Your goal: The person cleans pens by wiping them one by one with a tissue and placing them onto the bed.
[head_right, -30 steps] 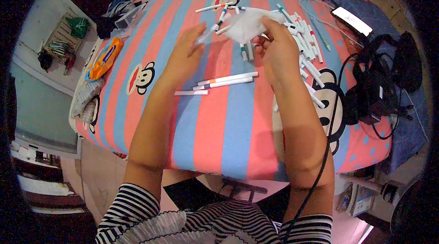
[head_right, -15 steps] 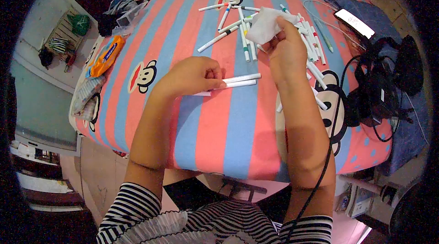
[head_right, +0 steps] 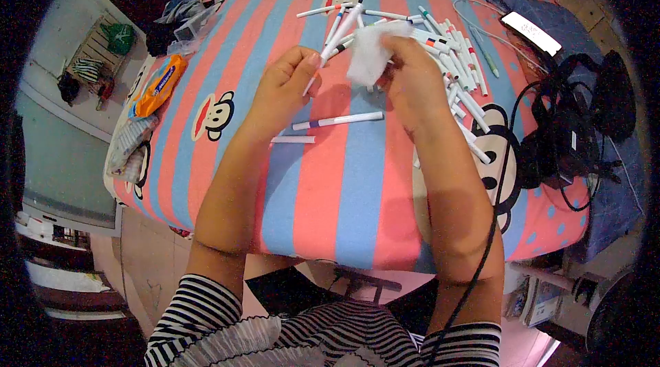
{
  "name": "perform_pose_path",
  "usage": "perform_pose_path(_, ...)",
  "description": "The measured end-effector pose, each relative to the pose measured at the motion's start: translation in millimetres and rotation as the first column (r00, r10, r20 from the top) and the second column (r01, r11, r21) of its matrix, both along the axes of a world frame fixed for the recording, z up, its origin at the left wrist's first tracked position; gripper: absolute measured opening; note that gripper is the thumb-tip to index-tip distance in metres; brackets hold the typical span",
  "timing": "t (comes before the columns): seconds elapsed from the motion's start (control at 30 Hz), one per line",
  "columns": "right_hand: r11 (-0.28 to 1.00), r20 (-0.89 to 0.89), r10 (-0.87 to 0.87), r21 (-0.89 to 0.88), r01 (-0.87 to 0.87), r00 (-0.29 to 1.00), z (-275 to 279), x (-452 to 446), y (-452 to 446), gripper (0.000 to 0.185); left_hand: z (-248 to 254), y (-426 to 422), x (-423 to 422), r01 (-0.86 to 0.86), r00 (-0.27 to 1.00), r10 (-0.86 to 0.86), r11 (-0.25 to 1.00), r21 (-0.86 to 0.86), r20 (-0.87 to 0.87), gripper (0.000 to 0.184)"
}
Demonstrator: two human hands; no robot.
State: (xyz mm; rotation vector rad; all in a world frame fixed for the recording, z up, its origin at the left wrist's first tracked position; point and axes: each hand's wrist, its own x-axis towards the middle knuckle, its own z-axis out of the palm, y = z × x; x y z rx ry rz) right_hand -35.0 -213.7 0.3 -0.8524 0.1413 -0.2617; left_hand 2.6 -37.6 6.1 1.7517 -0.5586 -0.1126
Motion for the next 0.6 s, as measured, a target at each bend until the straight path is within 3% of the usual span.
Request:
perform_pose_path(0.17, 0.976, 0.081, 0.211, -0.078, -0.205, 0.974, 2.8, -5.1, 9.3, 0.028, -5.3, -3.8, -1.5, 0.115, 0.993, -0.115, 0.990, -0.085, 0.000, 0.017)
perform_pose_path(0.27, 0.951, 0.058, 0.285, -0.140, -0.275, 0.957, 2.1, -6.0, 10.3, 0.030, -7.7, -2.6, 1.3, 0.077, 0.996, -0.076, 0.997, -0.008, 0.050, 0.021)
perform_pose_path(0.57, 0.851, -0.043, 0.189, -0.492, -0.186, 0.981, -0.9, -11.7, 18.2, 0.036, -4.6, -1.2, -3.7, -0.003, 0.948, -0.063, 0.978, 0.207, 0.311, 0.037)
perform_pose_path(0.6, 0.846, -0.059, 0.202, -0.492, -0.205, 0.978, 0.6, -12.4, 18.0, 0.038, -2.4, -2.4, -6.1, -0.004, 0.968, -0.036, 0.987, 0.162, 0.247, 0.038)
